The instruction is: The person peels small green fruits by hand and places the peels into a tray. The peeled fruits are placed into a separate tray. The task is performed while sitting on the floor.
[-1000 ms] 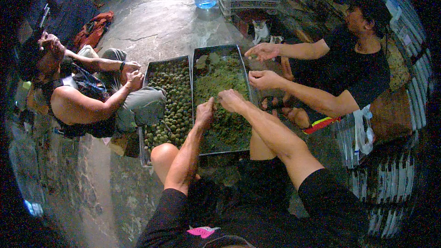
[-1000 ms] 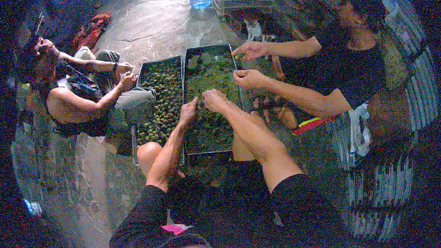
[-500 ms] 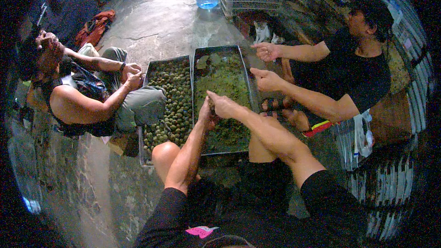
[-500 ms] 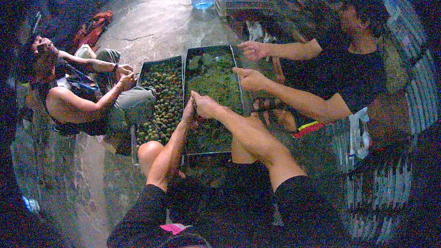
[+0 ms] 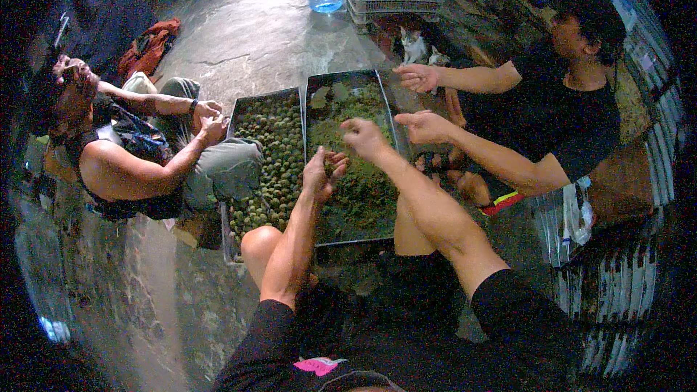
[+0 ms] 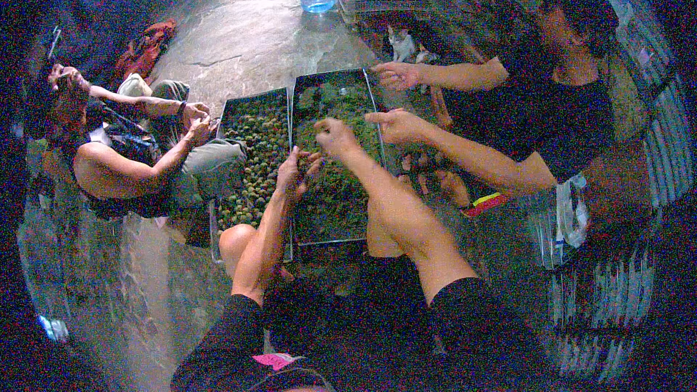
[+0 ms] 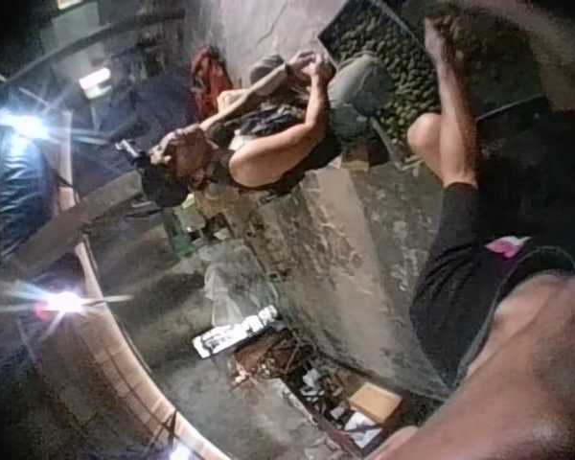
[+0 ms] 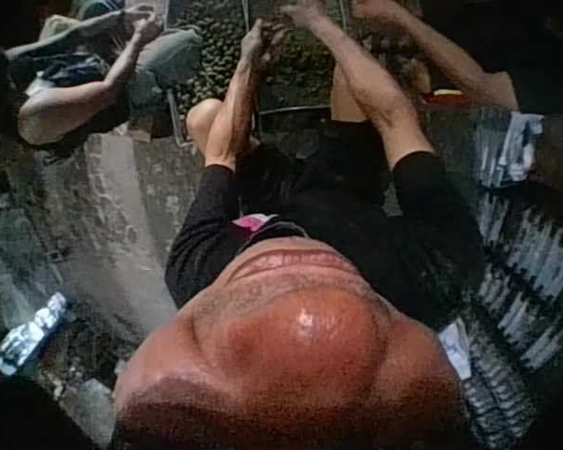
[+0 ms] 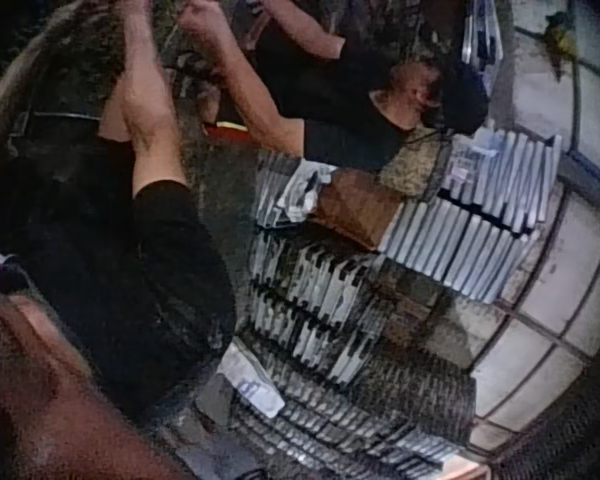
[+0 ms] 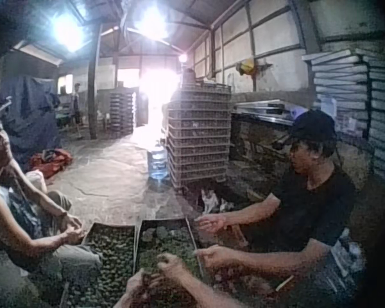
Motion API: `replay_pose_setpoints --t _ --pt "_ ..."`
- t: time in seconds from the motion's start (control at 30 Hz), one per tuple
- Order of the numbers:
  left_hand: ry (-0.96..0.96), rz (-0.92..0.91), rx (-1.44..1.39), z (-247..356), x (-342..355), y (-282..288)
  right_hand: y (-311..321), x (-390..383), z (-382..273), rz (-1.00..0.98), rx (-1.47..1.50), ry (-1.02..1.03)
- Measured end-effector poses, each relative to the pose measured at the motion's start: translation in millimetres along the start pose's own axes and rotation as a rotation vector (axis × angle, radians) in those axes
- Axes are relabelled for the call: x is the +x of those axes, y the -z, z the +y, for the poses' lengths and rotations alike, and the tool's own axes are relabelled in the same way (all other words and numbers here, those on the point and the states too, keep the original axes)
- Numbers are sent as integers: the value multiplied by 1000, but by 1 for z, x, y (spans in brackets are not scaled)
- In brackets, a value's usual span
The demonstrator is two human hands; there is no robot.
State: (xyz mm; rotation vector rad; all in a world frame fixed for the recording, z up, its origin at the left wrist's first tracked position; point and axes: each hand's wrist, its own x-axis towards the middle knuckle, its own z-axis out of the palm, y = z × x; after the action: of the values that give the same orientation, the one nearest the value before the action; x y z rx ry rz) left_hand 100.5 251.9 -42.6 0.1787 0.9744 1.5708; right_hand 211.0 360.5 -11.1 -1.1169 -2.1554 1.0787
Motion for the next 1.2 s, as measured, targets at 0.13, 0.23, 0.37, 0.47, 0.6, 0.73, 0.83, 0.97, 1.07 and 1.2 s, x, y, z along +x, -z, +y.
replay_pose_setpoints --t 0.13,0.23,0.37,0.47,0.6,0.73,0.83,0.97,1.07,1.2 --pt "-39 108 226 10 1 22 31 -10 -41 -67 1000 -434" --pt "-88 91 302 12 0 10 33 -8 -36 -95 702 -412" --pt "-13 -93 141 15 -2 -7 20 10 -3 102 6 -155" --pt "-101 -103 200 23 4 -1 20 4 -19 -151 230 -300" --pt "-20 -115 72 49 1 10 20 -3 -20 -237 424 -193" --pt "-125 -6 116 36 -14 5 22 -23 -34 -421 -8 -243" --pt "-85 44 363 34 -21 9 19 -26 -12 -507 -429 -67" --pt "-123 64 680 40 -24 1 -8 -10 66 -653 -757 51" --pt "-66 -48 454 29 -28 3 -64 -31 108 -756 -700 -18" --pt "-73 66 603 28 -41 11 -150 -80 152 -766 -534 78"
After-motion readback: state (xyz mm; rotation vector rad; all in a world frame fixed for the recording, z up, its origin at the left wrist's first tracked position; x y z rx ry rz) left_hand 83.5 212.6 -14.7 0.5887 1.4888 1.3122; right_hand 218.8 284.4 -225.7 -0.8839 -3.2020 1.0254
